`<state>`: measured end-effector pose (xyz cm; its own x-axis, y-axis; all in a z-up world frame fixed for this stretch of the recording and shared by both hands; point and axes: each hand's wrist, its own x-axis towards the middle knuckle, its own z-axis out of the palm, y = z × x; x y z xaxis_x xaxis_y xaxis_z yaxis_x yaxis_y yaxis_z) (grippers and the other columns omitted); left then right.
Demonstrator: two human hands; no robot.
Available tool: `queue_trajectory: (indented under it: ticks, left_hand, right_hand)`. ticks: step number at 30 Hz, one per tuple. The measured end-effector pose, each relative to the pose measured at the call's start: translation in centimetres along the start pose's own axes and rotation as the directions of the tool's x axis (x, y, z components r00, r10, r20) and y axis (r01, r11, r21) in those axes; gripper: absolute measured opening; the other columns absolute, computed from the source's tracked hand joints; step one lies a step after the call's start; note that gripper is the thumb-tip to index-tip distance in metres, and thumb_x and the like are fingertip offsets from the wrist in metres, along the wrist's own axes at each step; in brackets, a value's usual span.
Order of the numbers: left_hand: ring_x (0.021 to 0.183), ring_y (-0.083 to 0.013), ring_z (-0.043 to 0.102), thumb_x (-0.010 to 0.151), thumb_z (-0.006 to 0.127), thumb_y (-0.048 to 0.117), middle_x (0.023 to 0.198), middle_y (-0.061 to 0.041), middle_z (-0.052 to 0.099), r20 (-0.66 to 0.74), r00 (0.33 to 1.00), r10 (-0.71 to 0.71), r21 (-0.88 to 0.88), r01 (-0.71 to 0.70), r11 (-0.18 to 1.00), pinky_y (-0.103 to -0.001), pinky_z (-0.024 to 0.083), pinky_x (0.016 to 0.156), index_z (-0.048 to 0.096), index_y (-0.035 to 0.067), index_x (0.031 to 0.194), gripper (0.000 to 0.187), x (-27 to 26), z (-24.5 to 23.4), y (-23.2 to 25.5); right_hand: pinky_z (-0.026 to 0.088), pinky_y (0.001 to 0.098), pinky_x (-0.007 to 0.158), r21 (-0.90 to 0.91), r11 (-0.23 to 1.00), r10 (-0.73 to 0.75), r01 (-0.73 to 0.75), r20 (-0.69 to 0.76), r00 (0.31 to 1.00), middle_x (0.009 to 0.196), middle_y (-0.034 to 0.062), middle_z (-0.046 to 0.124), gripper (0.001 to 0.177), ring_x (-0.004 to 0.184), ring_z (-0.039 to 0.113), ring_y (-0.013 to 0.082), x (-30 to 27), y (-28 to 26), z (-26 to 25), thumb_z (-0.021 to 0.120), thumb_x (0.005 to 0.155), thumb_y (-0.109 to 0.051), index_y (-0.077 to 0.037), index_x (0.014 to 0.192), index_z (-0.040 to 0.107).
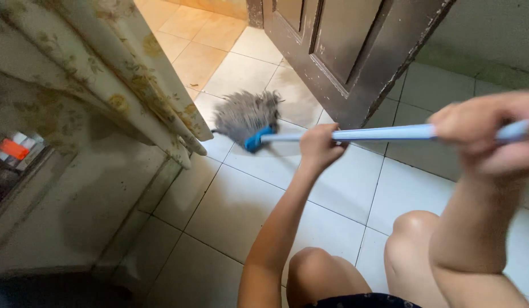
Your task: Mop the tiled floor using a mop and a bucket of water.
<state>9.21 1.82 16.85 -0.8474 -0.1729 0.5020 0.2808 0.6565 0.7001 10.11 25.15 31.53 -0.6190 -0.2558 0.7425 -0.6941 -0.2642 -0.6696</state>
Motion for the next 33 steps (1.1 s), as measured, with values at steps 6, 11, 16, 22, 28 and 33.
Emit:
queue_trajectory:
  ticks: [6, 11, 16, 22, 28, 33]
  left_hand:
    - [0.063, -0.0327, 0.062, 0.092, 0.074, 0.021, 0.065, -0.011, 0.062, -0.093, 0.980, 0.178, -0.102, -0.187, 0.977, -0.045, 0.048, 0.059, 0.061, 0.014, 0.069, 0.028, 1.2, 4.0, -0.6]
    - [0.077, -0.0356, 0.063, 0.088, 0.069, 0.013, 0.076, -0.014, 0.064, -0.282, 0.939, 0.196, -0.133, -0.240, 0.962, -0.046, 0.049, 0.070, 0.062, 0.009, 0.077, 0.013, 3.6, 6.3, -9.4]
    - [0.080, -0.0377, 0.060, 0.087, 0.069, 0.013, 0.075, -0.015, 0.062, -0.334, 0.938, 0.092, -0.049, -0.114, 0.992, -0.048, 0.046, 0.073, 0.058, 0.007, 0.073, 0.020, 4.4, 6.8, -10.7]
    - [0.066, -0.0365, 0.059, 0.091, 0.066, 0.014, 0.067, -0.014, 0.057, -0.416, 0.901, 0.127, 0.064, -0.110, 0.992, -0.049, 0.045, 0.062, 0.053, 0.009, 0.068, 0.027, 2.6, 5.4, -1.2]
    - [0.052, -0.0335, 0.053, 0.090, 0.068, 0.009, 0.058, -0.013, 0.050, -0.466, 0.851, 0.243, 0.016, -0.266, 0.964, -0.046, 0.042, 0.054, 0.049, 0.009, 0.065, 0.032, 2.6, 6.3, -1.0]
    - [0.055, -0.0318, 0.056, 0.086, 0.066, 0.007, 0.061, -0.012, 0.055, -0.474, 0.821, 0.317, -0.065, -0.392, 0.918, -0.044, 0.044, 0.055, 0.051, 0.012, 0.066, 0.025, 4.0, 5.7, -7.3]
  right_hand:
    - [0.045, 0.0340, 0.062, 0.144, 0.988, -0.058, 0.057, 0.000, 0.998, 0.054, -0.0041, 0.043, 0.029, 0.048, 0.045, 0.0097, 1.9, 1.6, -7.0, 0.054, 0.097, -0.026, -0.018, 0.073, 0.042]
    - [0.038, 0.0329, 0.050, 0.132, 0.986, -0.099, 0.106, -0.059, 0.993, 0.050, -0.0009, 0.036, 0.040, 0.043, 0.035, 0.0110, -0.2, 4.6, 5.2, 0.048, 0.102, -0.024, -0.015, 0.065, 0.037]
    - [0.037, 0.0340, 0.042, 0.075, 0.991, -0.104, 0.110, -0.084, 0.991, 0.048, 0.0036, 0.033, 0.047, 0.040, 0.030, 0.0138, -1.4, 4.8, 8.4, 0.041, 0.104, -0.023, -0.012, 0.058, 0.034]
    - [0.045, 0.0368, 0.048, -0.016, 0.977, -0.212, 0.212, -0.120, 0.970, 0.050, 0.0000, 0.037, 0.031, 0.039, 0.037, 0.0139, 3.1, 1.6, 4.6, 0.036, 0.100, -0.024, -0.011, 0.072, 0.037]
    - [0.040, 0.0313, 0.045, 0.026, 0.983, -0.176, 0.181, -0.138, 0.975, 0.047, -0.0006, 0.035, 0.034, 0.037, 0.032, 0.0107, 2.3, 1.6, 5.5, 0.035, 0.101, -0.022, -0.014, 0.068, 0.036]
    - [0.036, 0.0275, 0.043, 0.054, 0.987, -0.143, 0.153, -0.160, 0.977, 0.046, -0.0010, 0.034, 0.037, 0.036, 0.028, 0.0085, 0.4, 2.3, 6.6, 0.034, 0.102, -0.021, -0.015, 0.066, 0.036]
